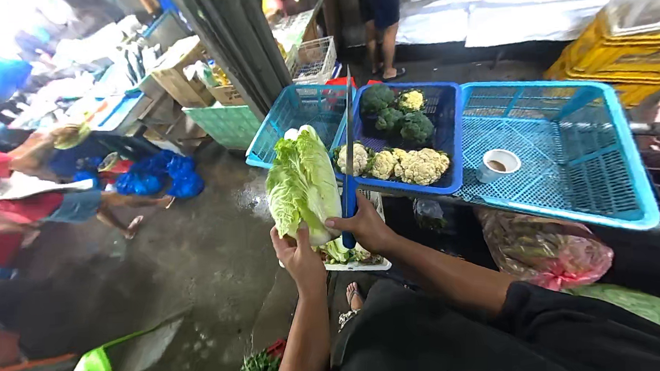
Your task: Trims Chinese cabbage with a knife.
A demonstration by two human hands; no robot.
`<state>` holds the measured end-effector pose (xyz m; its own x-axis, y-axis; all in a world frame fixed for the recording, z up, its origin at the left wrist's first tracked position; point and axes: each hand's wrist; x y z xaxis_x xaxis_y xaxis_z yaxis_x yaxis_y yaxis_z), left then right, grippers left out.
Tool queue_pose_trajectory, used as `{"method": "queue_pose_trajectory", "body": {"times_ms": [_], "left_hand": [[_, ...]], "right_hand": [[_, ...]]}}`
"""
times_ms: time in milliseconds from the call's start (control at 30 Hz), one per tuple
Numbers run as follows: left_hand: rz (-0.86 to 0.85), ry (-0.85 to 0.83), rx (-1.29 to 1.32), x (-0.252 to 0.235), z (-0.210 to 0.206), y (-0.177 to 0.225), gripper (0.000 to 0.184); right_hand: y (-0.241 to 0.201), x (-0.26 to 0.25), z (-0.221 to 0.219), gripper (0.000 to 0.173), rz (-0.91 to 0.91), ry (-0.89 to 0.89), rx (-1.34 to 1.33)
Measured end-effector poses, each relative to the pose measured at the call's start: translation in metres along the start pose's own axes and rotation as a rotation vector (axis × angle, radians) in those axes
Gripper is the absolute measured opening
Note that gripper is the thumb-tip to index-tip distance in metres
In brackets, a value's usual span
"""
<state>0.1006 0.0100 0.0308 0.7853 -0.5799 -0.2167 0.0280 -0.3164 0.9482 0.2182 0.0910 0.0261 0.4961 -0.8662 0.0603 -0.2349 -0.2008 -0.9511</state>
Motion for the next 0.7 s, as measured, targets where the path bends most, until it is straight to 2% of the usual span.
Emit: {"method": "queue_pose_trajectory", "body": {"times_ms": [100, 200, 267, 333, 400, 467, 500, 533, 600, 633, 667, 700], "left_hand": [[-0.014, -0.053, 0.056, -0.009, 0.002, 0.006, 0.044], [-0.063, -0.173, 0.027, -0.024, 0.008, 0.006, 0.05], [-0.144, -0.245, -0.04, -0.039, 0.012, 0.009, 0.045], [-0.254, -0.327, -0.12, -0.053, 0.015, 0.009, 0.038], [-0.345, -0.392, -0.154, -0.063, 0.019, 0.006, 0.03], [-0.361, -0.383, -0.043, -0.067, 0.023, 0.003, 0.025], [-0.284, -0.353, 0.096, -0.069, 0.026, 0.003, 0.02], [-0.12, -0.309, 0.272, -0.073, 0.029, 0.006, 0.015], [0.314, -0.207, 0.543, -0.093, 0.037, 0.018, 0.008], [0.487, -0.17, 0.575, -0.105, 0.043, 0.022, 0.012], [0.586, -0.139, 0.574, -0.117, 0.05, 0.02, 0.017], [0.616, -0.145, 0.545, -0.126, 0.057, 0.012, 0.017]], "right_hand": [[-0.003, -0.013, -0.01, 0.07, -0.046, 0.057, -0.098], [0.001, -0.025, -0.029, 0.064, -0.052, 0.112, -0.211], [0.004, -0.032, -0.045, 0.061, -0.043, 0.146, -0.264], [0.002, -0.033, -0.06, 0.05, -0.011, 0.188, -0.286], [-0.019, -0.021, -0.074, 0.028, -0.034, 0.243, -0.258], [-0.04, -0.021, -0.083, 0.026, -0.139, 0.305, -0.238], [-0.036, -0.031, -0.086, 0.025, -0.134, 0.324, -0.272], [-0.023, -0.044, -0.084, 0.029, -0.099, 0.322, -0.348], [-0.006, -0.069, -0.073, 0.041, -0.042, 0.345, -0.495], [-0.007, -0.075, -0.068, 0.042, -0.025, 0.374, -0.529], [-0.009, -0.077, -0.062, 0.043, -0.001, 0.386, -0.543], [-0.011, -0.076, -0.054, 0.046, 0.036, 0.366, -0.54]]}}
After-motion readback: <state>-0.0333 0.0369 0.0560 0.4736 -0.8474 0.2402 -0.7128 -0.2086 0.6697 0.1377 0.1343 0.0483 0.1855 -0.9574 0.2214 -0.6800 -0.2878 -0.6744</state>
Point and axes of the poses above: each hand's wrist, its own x-axis away from the middle knuckle, its own z-axis out of the back of the hand, y = z × x, and after that the axes turned 1 degree about y, right-handed
